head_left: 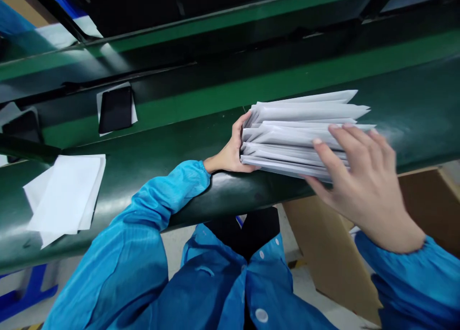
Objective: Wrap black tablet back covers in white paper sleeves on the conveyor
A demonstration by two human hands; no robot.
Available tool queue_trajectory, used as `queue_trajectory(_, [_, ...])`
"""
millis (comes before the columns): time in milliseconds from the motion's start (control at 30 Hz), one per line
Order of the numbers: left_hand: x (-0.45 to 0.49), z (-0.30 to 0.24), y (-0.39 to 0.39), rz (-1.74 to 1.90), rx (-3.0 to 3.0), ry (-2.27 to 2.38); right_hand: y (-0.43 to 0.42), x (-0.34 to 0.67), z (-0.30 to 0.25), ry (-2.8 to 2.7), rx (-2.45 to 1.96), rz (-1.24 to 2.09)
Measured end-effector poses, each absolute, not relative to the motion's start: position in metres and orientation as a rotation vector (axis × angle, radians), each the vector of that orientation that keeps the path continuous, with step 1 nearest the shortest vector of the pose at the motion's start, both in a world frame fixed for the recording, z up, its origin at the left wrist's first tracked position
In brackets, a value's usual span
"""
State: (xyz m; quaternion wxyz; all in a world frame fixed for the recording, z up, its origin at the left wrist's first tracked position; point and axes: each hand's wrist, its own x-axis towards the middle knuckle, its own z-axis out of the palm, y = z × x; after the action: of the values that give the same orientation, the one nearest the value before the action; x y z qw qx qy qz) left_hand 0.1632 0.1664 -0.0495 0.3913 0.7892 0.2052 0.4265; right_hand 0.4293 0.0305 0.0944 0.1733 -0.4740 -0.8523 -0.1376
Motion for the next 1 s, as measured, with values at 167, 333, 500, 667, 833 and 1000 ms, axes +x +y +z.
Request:
queue_trajectory(167, [0.172,-0.05,0.16,1.102,1.995,0.494,0.058,0.38,0.095,-2.532,-1.334,-0.05])
queue_trajectory(333, [0.171,-0.052,0.16,1.098,2.027,0.475,0.07,0.375,0.091,-2.586,-1.296,0.044])
queue_trajectory(500, [0.17,-0.055,0.162,1.111,2.026,0.454,0.084,0.377,0.103,-2.607,-1.204,0.121])
queue_trajectory(667, [0.173,-0.051,0.158,1.128,1.994,0.461,0.107,0.37,0.102,-2.601,-1.257,0.222])
queue_trajectory(833, [0.174,-0.042,0.15,1.09,1.911,0.516,0.101,0.36,0.094,-2.623,-1.264,0.316])
queue_trajectory(1000, [0.172,-0.035,0.149,1.061,1.841,0.549,0.101,0.365,0.102,-2.584,-1.292,0.382])
